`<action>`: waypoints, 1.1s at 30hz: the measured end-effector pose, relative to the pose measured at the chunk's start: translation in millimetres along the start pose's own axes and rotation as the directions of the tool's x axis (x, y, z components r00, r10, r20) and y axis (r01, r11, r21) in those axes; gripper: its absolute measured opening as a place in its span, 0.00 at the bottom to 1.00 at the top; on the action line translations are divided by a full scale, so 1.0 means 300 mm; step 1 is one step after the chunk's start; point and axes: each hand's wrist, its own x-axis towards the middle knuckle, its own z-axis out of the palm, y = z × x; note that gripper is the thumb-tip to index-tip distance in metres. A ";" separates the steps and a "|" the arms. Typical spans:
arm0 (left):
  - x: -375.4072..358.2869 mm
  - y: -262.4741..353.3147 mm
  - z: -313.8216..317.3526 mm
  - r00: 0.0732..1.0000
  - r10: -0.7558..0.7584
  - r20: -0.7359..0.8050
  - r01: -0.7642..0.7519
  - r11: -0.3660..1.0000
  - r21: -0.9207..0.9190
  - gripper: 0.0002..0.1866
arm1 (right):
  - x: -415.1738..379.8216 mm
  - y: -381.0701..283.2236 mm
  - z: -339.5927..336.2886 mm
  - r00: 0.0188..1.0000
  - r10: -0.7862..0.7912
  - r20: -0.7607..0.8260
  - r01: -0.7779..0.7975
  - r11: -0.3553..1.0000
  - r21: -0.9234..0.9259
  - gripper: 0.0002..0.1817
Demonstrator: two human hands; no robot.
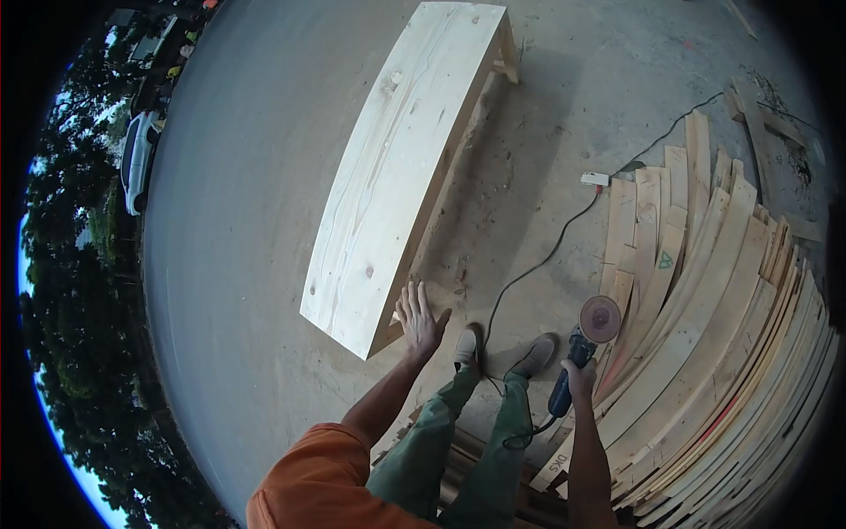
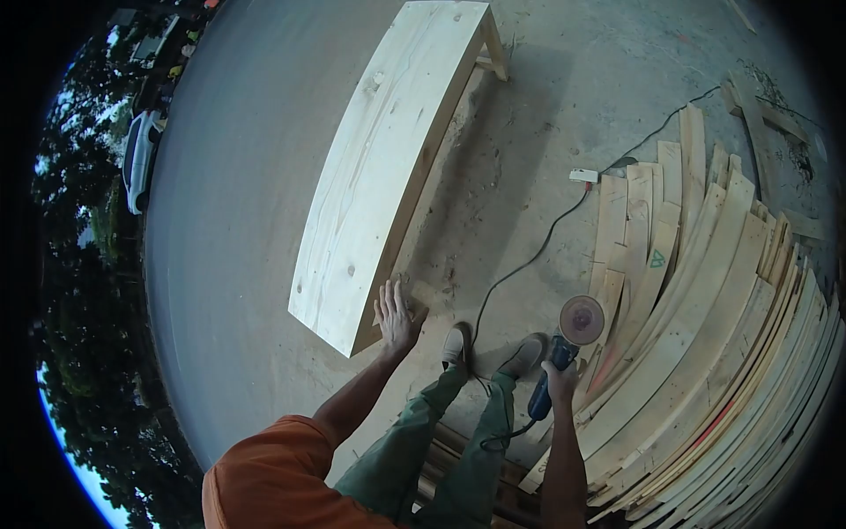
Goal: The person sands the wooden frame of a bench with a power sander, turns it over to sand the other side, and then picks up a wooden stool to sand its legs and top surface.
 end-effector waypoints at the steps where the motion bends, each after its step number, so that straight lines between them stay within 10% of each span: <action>1: 0.073 -0.074 0.000 0.995 -0.103 0.014 0.102 0.994 0.041 0.51 | 0.037 0.023 0.016 1.000 0.017 0.006 -0.017 1.000 -0.010 0.28; 7: 0.238 -0.400 0.150 0.990 -0.136 -0.043 0.142 0.970 0.199 0.40 | 0.228 0.147 0.126 1.000 0.014 -0.017 -0.017 0.974 -0.224 0.28; 33: 0.245 -0.466 0.172 0.970 -0.037 -0.240 0.086 0.977 0.197 0.38 | 0.632 0.487 0.453 0.997 -0.072 0.033 0.078 0.813 -0.577 0.32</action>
